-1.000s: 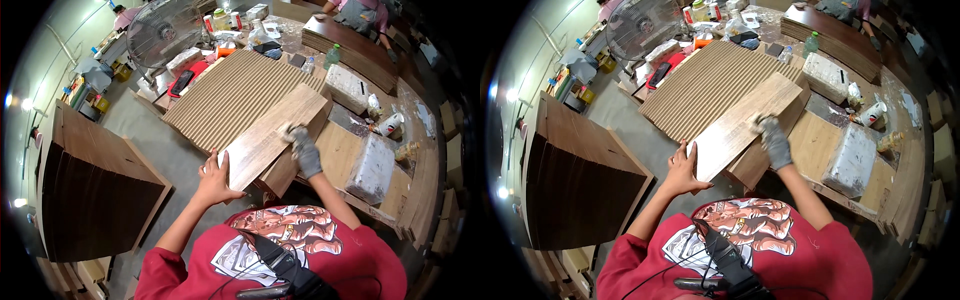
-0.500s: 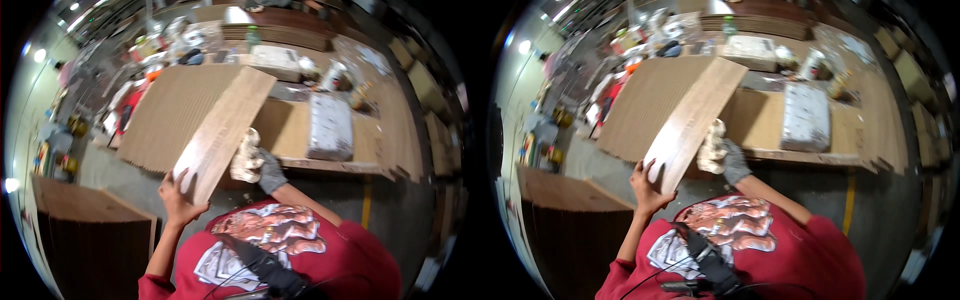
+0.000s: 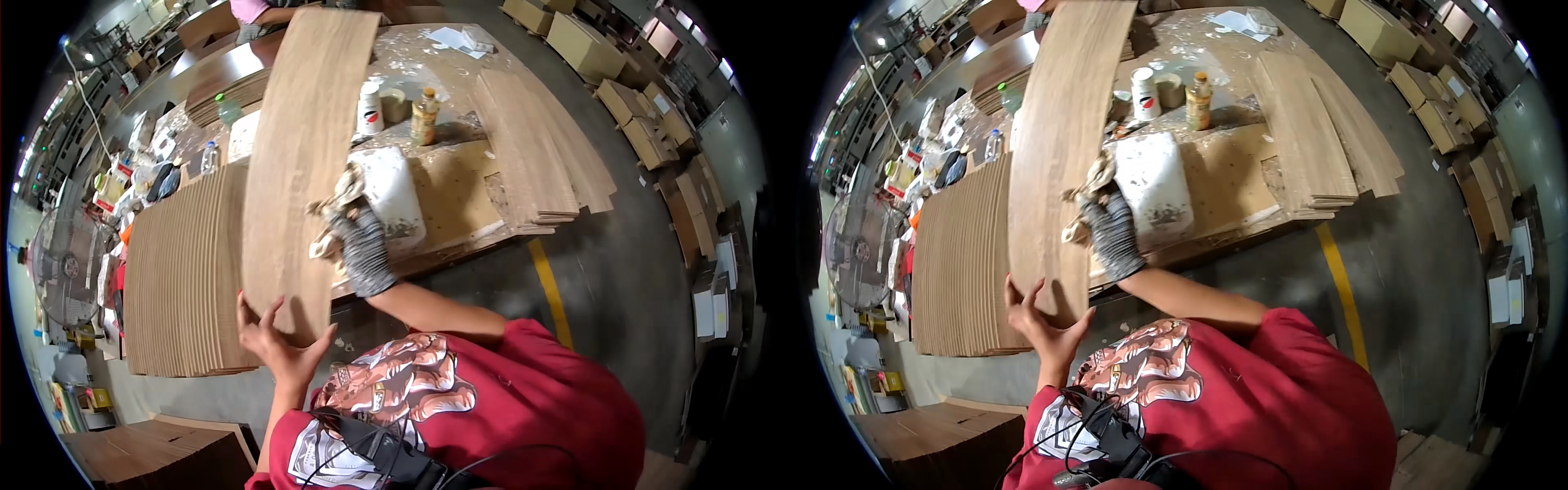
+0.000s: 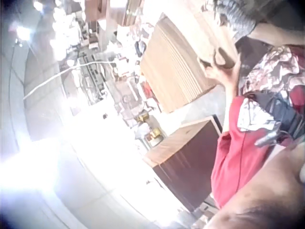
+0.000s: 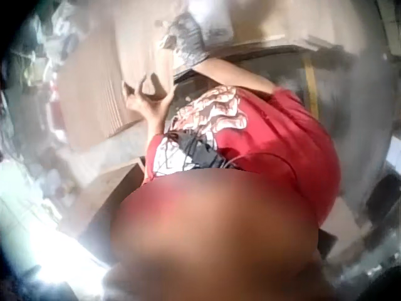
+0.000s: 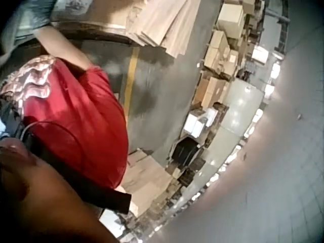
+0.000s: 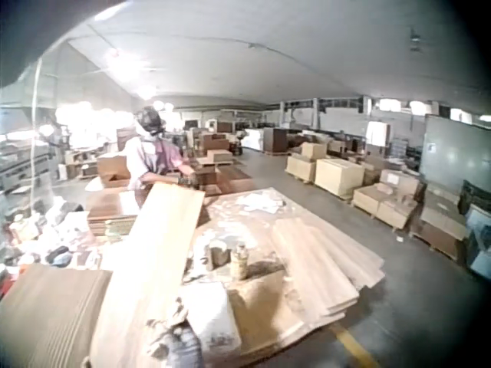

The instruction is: The person picks up wood planks one at a time and wipes both sides with a cloth, then places them on a stack.

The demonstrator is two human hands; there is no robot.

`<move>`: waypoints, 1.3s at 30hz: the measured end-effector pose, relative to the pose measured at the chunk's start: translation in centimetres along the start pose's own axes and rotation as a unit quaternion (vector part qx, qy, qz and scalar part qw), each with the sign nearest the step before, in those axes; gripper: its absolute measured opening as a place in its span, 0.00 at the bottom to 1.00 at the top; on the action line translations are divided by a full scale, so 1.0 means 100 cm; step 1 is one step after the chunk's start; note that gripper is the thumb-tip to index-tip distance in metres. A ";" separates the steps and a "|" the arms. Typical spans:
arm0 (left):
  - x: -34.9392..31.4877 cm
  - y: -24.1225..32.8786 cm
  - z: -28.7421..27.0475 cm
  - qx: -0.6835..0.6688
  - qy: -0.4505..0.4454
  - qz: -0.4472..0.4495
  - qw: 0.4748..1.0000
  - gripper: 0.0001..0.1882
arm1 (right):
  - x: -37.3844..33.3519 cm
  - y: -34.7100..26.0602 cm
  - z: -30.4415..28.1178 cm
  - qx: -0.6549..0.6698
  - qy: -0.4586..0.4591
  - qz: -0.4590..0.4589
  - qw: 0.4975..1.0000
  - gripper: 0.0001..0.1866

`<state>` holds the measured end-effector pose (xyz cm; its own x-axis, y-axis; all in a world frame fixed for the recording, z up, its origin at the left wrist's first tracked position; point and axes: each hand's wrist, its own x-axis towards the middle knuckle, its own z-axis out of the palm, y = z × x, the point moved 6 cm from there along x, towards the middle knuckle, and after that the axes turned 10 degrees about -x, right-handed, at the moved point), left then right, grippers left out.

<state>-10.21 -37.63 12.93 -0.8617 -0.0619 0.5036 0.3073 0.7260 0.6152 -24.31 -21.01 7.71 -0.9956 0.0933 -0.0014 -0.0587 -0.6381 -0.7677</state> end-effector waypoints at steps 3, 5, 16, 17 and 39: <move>0.022 0.037 0.051 -0.153 -0.096 0.011 0.984 0.47 | 0.018 -0.101 -0.052 -0.005 0.032 -0.049 0.998 0.21; 0.033 0.054 0.059 -0.106 -0.112 0.040 0.987 0.42 | 0.045 -0.162 -0.101 -0.104 0.052 -0.131 0.985 0.21; -0.051 -0.190 -0.018 0.436 0.012 -0.312 0.844 0.62 | 0.169 -0.359 -0.426 -0.398 0.220 -0.108 0.884 0.14; -0.057 -0.191 -0.018 0.441 -0.019 -0.343 0.829 0.63 | 0.173 -0.358 -0.445 -0.404 0.235 -0.068 0.881 0.15; -0.068 -0.164 -0.012 0.432 0.062 -0.212 0.874 0.55 | 0.267 -0.330 -0.532 -0.547 0.323 0.010 0.773 0.15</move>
<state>-8.88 -49.95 0.12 -0.7576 -0.4855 0.4363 -0.4950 0.8630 0.1008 -45.11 43.21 -1.04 -0.7308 0.6791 -0.0684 0.4038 0.3495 -0.8455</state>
